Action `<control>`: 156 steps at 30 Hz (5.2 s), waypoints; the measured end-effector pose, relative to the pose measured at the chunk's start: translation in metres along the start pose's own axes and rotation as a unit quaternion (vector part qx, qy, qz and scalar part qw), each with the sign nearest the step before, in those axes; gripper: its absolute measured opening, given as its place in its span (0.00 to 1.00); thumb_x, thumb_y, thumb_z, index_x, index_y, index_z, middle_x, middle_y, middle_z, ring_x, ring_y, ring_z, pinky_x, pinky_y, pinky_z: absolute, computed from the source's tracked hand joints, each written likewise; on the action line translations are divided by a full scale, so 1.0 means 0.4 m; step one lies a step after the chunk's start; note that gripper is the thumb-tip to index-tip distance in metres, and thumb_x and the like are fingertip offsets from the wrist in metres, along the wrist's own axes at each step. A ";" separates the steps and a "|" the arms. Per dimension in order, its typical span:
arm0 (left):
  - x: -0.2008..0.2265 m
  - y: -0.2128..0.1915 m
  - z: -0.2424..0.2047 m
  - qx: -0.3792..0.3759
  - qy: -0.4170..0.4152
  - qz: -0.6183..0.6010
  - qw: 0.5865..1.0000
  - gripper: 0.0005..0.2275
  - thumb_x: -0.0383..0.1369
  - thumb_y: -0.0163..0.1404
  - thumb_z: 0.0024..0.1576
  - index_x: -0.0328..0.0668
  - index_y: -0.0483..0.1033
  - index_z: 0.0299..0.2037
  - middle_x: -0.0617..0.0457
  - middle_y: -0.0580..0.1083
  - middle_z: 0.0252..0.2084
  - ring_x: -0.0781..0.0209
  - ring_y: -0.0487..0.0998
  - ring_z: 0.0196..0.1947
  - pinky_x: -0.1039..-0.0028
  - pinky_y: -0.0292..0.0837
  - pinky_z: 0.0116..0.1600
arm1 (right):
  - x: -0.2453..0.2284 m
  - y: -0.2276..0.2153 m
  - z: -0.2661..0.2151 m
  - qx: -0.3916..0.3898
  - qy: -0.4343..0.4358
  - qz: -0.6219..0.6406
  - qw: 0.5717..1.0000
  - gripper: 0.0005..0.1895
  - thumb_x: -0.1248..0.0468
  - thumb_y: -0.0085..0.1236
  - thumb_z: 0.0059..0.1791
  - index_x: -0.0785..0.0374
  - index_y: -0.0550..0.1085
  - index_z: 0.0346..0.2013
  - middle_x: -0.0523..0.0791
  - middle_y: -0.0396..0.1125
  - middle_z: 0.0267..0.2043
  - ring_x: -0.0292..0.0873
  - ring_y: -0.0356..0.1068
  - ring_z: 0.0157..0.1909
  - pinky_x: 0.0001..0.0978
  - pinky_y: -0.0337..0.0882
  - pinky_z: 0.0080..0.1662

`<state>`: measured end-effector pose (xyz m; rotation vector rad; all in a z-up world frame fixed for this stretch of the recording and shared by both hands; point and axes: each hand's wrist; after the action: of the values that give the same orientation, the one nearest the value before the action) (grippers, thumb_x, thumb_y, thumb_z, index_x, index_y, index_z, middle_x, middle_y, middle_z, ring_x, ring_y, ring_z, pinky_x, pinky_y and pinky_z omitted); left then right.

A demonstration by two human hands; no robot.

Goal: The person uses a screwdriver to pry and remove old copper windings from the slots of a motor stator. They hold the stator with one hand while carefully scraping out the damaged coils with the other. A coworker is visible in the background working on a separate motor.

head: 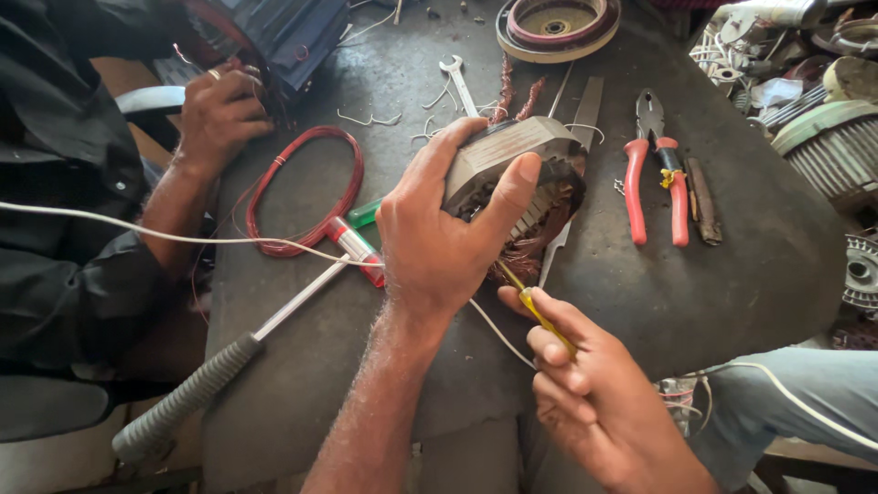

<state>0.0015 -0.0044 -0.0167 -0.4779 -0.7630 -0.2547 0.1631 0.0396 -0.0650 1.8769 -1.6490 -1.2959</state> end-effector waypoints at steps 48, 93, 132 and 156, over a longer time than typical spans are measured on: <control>0.095 0.129 0.011 0.038 0.142 0.267 0.952 0.16 0.46 0.58 0.51 0.41 0.81 0.37 0.37 0.68 0.63 0.38 0.63 0.66 0.33 0.40 0.66 | 0.105 -0.661 0.307 0.104 -0.534 -0.523 0.656 0.22 0.64 0.50 0.52 0.66 0.72 0.61 0.52 0.77 0.49 0.42 0.76 0.45 0.32 0.70 0.52; -0.077 -0.072 0.119 -0.235 0.080 -0.158 0.956 0.24 0.31 0.59 0.49 0.38 0.77 0.59 0.45 0.74 0.65 0.55 0.75 0.66 0.66 0.68 0.72 | -0.119 0.103 0.182 0.238 -0.523 -0.639 0.512 0.49 0.53 0.76 0.34 0.71 0.66 0.63 0.60 0.57 0.62 0.62 0.61 0.63 0.48 0.65 0.59; -0.100 -0.059 0.106 -0.219 0.078 -0.206 0.951 0.22 0.32 0.61 0.53 0.41 0.78 0.59 0.47 0.74 0.64 0.58 0.77 0.63 0.69 0.72 0.70 | -0.057 0.066 0.003 0.134 -0.524 -0.638 0.549 0.13 0.65 0.63 0.49 0.64 0.79 0.48 0.49 0.78 0.40 0.39 0.79 0.39 0.30 0.76 0.42; -0.097 -0.089 0.110 -0.186 0.039 -0.208 0.959 0.23 0.43 0.53 0.61 0.36 0.73 0.61 0.48 0.75 0.60 0.58 0.73 0.64 0.67 0.66 0.69 | -0.035 0.003 0.042 0.130 -0.574 -0.617 0.523 0.14 0.70 0.63 0.48 0.62 0.79 0.48 0.45 0.73 0.34 0.36 0.75 0.32 0.28 0.73 0.37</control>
<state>-0.0657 -0.0114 -0.0054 -0.6562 -0.7347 -0.8165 0.1504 0.0573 -0.0675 2.6004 -0.2760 -3.6114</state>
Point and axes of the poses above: each hand's wrist, its own z-axis towards the middle knuckle, its own y-axis out of the palm, x = y × z
